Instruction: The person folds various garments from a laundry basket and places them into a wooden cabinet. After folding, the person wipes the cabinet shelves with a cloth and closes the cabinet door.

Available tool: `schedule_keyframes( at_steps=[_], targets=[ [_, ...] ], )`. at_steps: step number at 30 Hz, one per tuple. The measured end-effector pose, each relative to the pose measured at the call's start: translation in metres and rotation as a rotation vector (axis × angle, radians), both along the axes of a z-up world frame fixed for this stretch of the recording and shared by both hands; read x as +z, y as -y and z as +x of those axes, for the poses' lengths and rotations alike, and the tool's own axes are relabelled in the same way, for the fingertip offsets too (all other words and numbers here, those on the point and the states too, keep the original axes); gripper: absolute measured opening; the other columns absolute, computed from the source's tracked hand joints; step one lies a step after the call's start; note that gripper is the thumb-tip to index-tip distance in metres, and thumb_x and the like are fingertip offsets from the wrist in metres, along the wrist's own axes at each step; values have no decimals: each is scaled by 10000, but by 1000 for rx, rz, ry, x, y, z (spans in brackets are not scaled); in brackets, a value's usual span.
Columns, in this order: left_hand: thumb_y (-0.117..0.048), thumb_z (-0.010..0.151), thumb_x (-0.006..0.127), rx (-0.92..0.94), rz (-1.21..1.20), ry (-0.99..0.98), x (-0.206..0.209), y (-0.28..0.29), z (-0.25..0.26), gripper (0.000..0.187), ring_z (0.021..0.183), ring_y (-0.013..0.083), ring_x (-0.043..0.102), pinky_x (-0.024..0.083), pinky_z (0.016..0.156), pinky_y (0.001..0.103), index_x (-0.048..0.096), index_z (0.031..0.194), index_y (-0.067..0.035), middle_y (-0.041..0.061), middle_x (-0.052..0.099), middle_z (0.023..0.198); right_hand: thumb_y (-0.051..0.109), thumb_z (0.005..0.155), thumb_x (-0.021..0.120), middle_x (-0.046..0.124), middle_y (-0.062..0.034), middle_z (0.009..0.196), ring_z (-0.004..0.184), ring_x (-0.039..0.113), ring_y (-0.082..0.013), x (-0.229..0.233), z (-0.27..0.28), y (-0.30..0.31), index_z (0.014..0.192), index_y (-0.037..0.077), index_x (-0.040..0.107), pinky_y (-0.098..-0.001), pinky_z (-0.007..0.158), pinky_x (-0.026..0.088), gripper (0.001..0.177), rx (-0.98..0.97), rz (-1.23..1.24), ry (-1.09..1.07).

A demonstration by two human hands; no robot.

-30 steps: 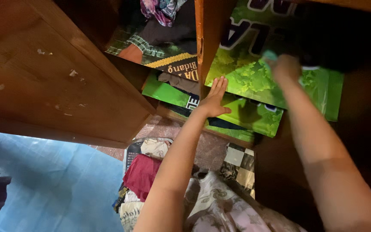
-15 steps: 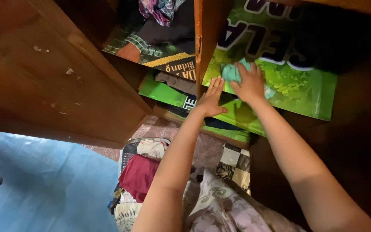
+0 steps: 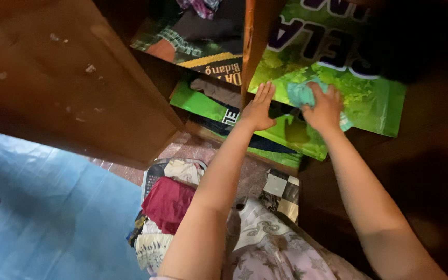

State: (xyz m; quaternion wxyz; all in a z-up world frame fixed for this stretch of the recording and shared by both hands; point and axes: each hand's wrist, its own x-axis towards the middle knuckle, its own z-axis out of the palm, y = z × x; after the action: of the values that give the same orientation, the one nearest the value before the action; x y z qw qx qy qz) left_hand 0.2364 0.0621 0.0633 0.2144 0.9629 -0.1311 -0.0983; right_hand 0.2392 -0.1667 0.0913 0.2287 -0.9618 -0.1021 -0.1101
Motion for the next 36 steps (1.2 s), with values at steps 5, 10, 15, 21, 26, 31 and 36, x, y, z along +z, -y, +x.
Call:
schedule_keyframes(
  at_steps=[5,10,15,21,26,31,36],
  targets=[
    [-437,839,801,-4,30,16,-4,-8,-9,1140,1593,248,-22,196,1264,489,36,1648,-192,50,-43,1730,242,866,776,399,-324,1492,1383,347,-538,-3,9,6,1481,258,563,-711,1100,280,650,-59,-22,9],
    [-448,856,787,45,65,93,-5,-15,-42,1104,1596,302,-13,198,1246,534,55,1634,-169,108,-33,1716,263,888,778,213,-283,1649,1476,227,-541,8,9,3,1610,307,420,-784,1114,176,807,-152,-54,-70],
    [-434,837,789,157,107,210,4,-20,-80,1101,1589,326,29,211,1227,585,80,1635,-165,157,-19,1710,142,922,770,-22,-196,1765,1580,48,-504,30,15,9,1700,444,348,-792,1170,75,936,-188,-38,-88],
    [-399,803,799,340,84,335,21,-37,-127,1086,1592,345,70,216,1215,628,135,1632,-169,172,31,1711,172,1037,769,14,-248,1780,1638,90,-484,18,-13,1,1705,240,312,-781,1187,67,812,-25,-94,239],
    [-414,798,800,465,90,356,23,-84,-160,1078,1575,390,71,195,1189,690,155,1625,-168,191,47,1697,229,981,778,198,-184,1780,1642,190,-405,-11,-51,-71,1672,239,429,-744,1232,83,774,175,42,282],
    [-435,773,814,590,95,299,21,-146,-188,1104,1582,417,59,178,1190,711,166,1625,-167,208,56,1705,243,934,788,240,-173,1750,1599,252,-373,-18,-80,-159,1602,256,483,-732,1213,111,735,310,100,223],
    [-467,791,804,704,160,342,24,-213,-217,1070,1565,453,53,199,1119,798,169,1622,-238,215,29,1697,276,878,813,199,-172,1757,1595,225,-393,-13,-97,-230,1615,282,458,-746,1177,102,818,444,75,150]
  ],
)
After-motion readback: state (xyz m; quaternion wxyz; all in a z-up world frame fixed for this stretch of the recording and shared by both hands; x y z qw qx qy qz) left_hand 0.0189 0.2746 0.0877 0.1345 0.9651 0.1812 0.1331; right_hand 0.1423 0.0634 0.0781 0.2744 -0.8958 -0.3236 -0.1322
